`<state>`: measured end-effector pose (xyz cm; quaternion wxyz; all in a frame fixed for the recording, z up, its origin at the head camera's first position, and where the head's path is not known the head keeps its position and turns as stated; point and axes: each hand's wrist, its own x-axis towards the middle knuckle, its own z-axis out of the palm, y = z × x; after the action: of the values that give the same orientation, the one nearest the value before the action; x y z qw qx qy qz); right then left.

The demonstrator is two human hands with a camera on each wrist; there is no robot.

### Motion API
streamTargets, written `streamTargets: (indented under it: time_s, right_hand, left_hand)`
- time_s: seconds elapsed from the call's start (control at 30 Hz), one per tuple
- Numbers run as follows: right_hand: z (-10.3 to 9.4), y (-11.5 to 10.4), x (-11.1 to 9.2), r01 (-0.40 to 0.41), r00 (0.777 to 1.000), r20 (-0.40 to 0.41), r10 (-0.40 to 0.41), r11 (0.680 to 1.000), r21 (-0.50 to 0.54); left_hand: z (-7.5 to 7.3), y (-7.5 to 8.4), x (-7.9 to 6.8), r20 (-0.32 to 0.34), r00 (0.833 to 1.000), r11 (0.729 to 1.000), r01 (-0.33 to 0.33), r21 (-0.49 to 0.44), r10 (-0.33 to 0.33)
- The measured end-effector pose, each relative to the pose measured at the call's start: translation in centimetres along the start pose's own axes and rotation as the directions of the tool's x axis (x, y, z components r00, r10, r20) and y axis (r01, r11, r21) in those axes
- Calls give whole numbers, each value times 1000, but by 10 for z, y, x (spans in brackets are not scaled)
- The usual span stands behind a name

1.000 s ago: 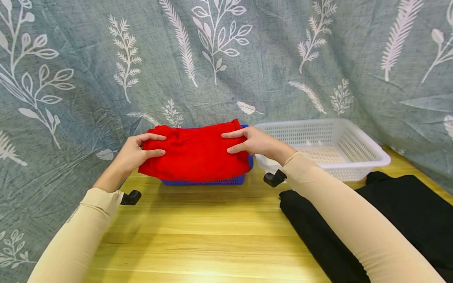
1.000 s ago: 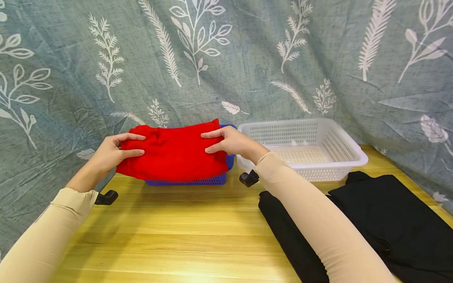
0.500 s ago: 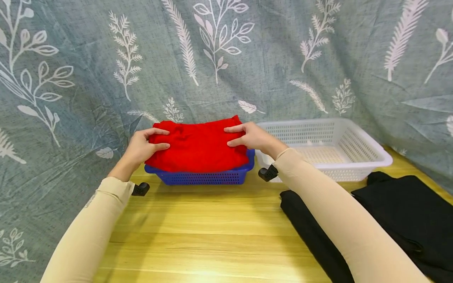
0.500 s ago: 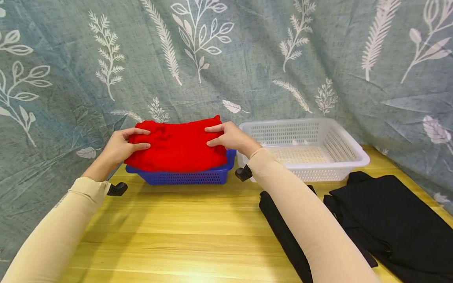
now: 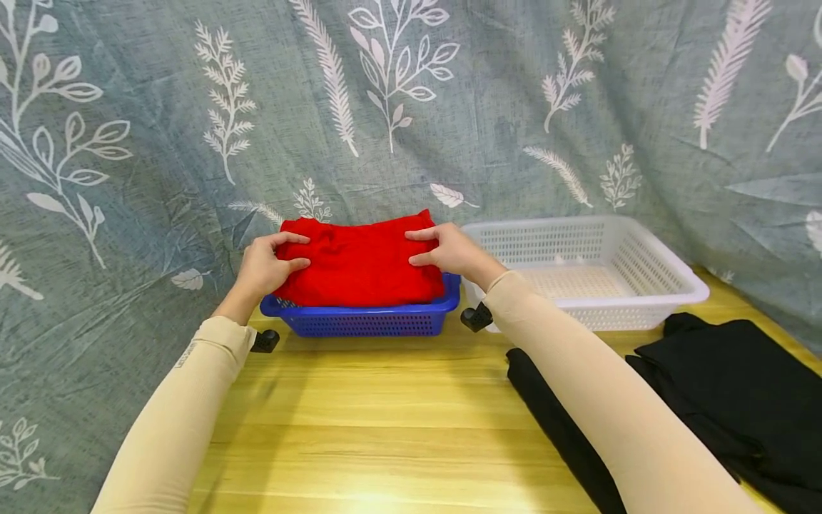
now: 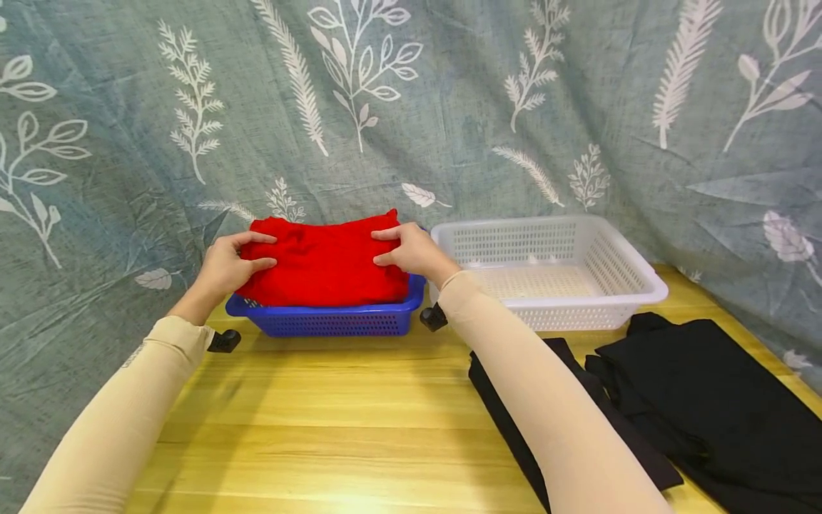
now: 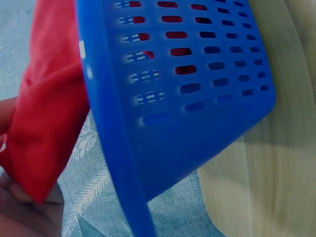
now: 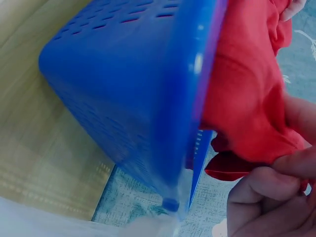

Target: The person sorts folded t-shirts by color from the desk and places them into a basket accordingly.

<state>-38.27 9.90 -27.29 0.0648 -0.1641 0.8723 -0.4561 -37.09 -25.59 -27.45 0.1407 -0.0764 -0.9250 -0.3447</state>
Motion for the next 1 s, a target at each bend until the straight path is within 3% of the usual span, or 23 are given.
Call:
streamTargets:
  time_s: [0.2, 0.43, 0.7, 1.0]
  right_hand:
    - [5, 5, 1, 5, 1000, -21, -7, 995, -98]
    - [1, 14, -6, -3, 1000, -27, 0, 994, -109]
    - [-2, 21, -9, 6, 1000, -2, -6, 996, -93]
    - [-11, 25, -16, 10, 1000, 13, -9, 998, -68]
  left_hand:
    - [-1, -5, -3, 32, 998, 993, 54, 100, -58]
    - [-8, -14, -10, 61, 993, 993, 93, 72, -98]
    - [-8, -16, -15, 82, 993, 994, 77, 78, -84]
    - [-3, 1, -12, 136, 990, 999, 19, 43, -25]
